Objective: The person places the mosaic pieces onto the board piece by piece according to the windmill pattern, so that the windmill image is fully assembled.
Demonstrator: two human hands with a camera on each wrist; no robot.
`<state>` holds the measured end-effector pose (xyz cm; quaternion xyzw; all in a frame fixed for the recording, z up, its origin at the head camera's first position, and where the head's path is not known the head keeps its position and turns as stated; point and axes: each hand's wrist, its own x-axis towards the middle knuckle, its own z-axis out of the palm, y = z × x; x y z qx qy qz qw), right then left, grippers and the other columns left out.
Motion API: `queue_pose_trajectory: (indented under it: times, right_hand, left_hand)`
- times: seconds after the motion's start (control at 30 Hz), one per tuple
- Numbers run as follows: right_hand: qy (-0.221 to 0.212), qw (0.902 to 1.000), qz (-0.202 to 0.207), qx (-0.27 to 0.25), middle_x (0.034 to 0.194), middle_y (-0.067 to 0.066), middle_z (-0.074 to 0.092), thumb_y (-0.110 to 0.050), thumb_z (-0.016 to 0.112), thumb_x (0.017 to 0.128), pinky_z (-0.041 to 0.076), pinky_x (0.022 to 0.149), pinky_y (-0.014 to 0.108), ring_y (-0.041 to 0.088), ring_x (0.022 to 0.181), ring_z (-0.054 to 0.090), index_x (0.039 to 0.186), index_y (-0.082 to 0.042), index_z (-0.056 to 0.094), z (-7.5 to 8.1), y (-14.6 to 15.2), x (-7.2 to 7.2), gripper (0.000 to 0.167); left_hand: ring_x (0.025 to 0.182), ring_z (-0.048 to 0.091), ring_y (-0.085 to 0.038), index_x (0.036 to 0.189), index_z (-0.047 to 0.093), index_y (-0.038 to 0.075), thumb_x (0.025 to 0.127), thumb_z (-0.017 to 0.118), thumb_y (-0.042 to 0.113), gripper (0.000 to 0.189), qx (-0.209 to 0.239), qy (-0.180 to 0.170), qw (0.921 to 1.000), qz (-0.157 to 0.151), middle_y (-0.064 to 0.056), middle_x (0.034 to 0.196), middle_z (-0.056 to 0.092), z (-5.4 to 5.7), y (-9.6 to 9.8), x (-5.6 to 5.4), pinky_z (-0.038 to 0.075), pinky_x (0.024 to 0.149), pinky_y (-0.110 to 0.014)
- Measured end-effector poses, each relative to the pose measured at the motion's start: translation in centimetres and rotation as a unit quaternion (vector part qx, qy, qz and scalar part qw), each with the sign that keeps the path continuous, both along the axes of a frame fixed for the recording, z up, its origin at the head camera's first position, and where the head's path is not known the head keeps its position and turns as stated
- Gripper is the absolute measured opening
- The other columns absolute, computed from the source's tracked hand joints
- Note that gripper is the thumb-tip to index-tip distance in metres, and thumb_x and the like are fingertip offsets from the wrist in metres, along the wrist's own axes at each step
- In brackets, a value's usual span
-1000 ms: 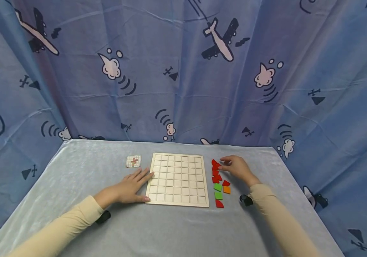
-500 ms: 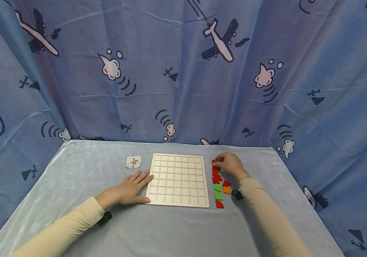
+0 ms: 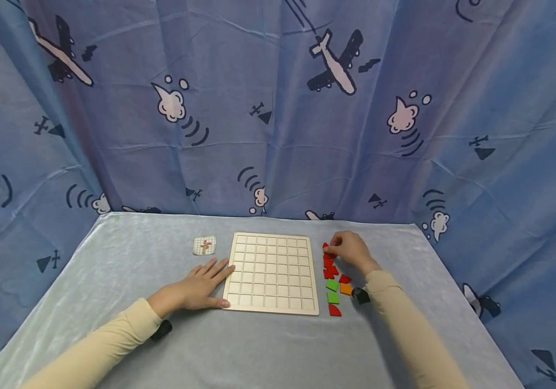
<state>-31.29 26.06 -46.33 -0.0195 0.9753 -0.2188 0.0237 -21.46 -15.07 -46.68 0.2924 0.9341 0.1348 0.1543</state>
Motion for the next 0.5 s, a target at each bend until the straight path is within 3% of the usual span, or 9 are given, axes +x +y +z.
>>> queue_pose_trajectory:
  times: [0.23, 0.5]
  right_hand:
    - [-0.016, 0.9973, 0.053, -0.048, 0.092, 0.009, 0.069, -0.013, 0.076, 0.085, 0.049, 0.077, 0.033, 0.021, 0.084, 0.058, 0.086, -0.009, 0.073, -0.2, 1.1, 0.2, 0.006]
    - [-0.046, 0.9940, 0.075, -0.064, 0.104, 0.011, 0.066, -0.009, 0.079, 0.082, 0.050, 0.085, 0.041, 0.024, 0.093, 0.057, 0.098, -0.009, 0.076, -0.1, 1.6, 0.1, 0.016]
  left_hand:
    - [0.153, 0.014, -0.045, 0.158, 0.022, 0.010, 0.092, 0.061, 0.054, 0.089, -0.002, 0.004, 1.0000, 0.001, -0.018, 0.166, 0.015, 0.0, 0.0, 0.0, 0.020, 0.116, -0.066]
    - [0.153, 0.015, -0.045, 0.158, 0.022, 0.010, 0.092, 0.061, 0.055, 0.089, -0.006, 0.010, 0.9999, -0.001, -0.018, 0.166, 0.016, -0.1, 0.0, 0.0, 0.021, 0.116, -0.066]
